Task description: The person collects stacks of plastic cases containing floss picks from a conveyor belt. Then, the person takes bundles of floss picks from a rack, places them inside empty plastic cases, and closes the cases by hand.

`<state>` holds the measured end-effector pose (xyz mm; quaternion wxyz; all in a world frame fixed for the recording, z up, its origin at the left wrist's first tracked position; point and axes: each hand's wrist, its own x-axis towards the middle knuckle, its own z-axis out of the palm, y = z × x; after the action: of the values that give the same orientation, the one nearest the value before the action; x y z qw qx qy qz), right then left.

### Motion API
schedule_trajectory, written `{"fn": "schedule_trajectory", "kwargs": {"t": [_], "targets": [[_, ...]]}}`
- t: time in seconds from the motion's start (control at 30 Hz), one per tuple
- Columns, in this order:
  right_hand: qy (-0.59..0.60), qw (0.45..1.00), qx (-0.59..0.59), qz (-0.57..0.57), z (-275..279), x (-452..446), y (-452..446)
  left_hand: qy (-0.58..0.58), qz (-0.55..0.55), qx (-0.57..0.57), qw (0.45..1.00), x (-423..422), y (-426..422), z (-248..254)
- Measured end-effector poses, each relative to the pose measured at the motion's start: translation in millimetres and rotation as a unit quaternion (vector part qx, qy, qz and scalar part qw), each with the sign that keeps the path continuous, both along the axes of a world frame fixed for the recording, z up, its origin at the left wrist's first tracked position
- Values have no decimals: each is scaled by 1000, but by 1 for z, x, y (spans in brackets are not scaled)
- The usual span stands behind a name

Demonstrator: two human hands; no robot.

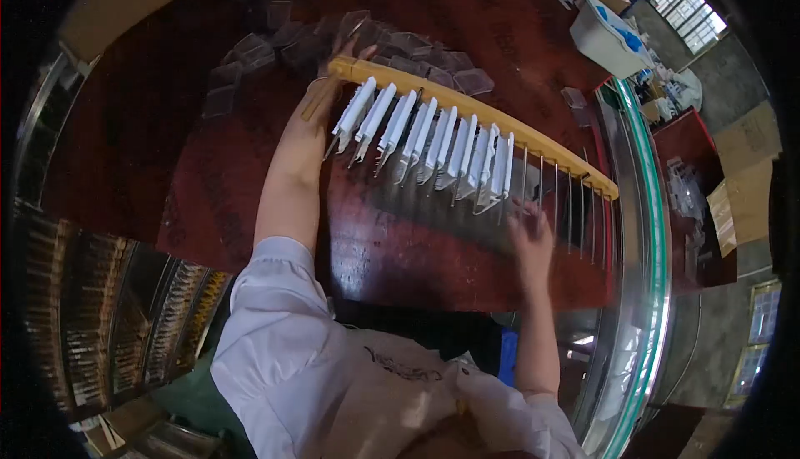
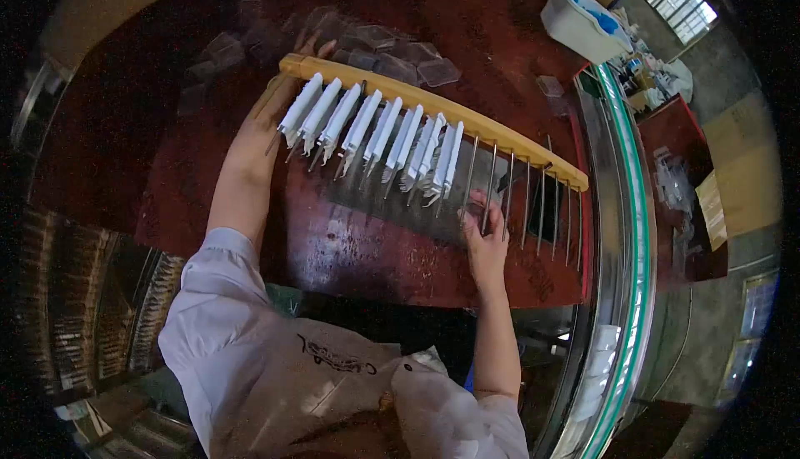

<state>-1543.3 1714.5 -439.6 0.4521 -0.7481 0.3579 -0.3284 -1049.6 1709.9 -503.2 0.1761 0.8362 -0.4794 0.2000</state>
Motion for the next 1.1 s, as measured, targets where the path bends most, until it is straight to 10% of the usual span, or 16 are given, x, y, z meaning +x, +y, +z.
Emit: {"fn": "schedule_trajectory", "kwargs": {"t": [0.1, 0.3, 0.5, 0.7, 0.8, 0.87, 1.1], "targets": [[-57, 992, 107, 21, 11, 14, 5, 72, 38, 51, 995, 35, -12, -52], [-154, 979, 118, 69, 9, 39, -3, 219, 54, 93, 970, -50, 86, -6], [-216, 951, 183, 125, 19, 46, 11, 110, 61, 47, 991, -125, 201, 30], [-155, 965, 131, 166, 34, 47, 8, 328, 86, -54, 939, -163, 251, 39], [-143, 965, 143, 166, 34, 46, 8, 386, 65, -271, 880, -191, 268, 35], [-140, 966, 146, 160, 37, 44, 13, 625, -31, -427, 652, -222, 271, 42], [-192, 932, 243, 190, 28, 13, 61, 802, -54, -373, 464, -323, 225, 30]]}}
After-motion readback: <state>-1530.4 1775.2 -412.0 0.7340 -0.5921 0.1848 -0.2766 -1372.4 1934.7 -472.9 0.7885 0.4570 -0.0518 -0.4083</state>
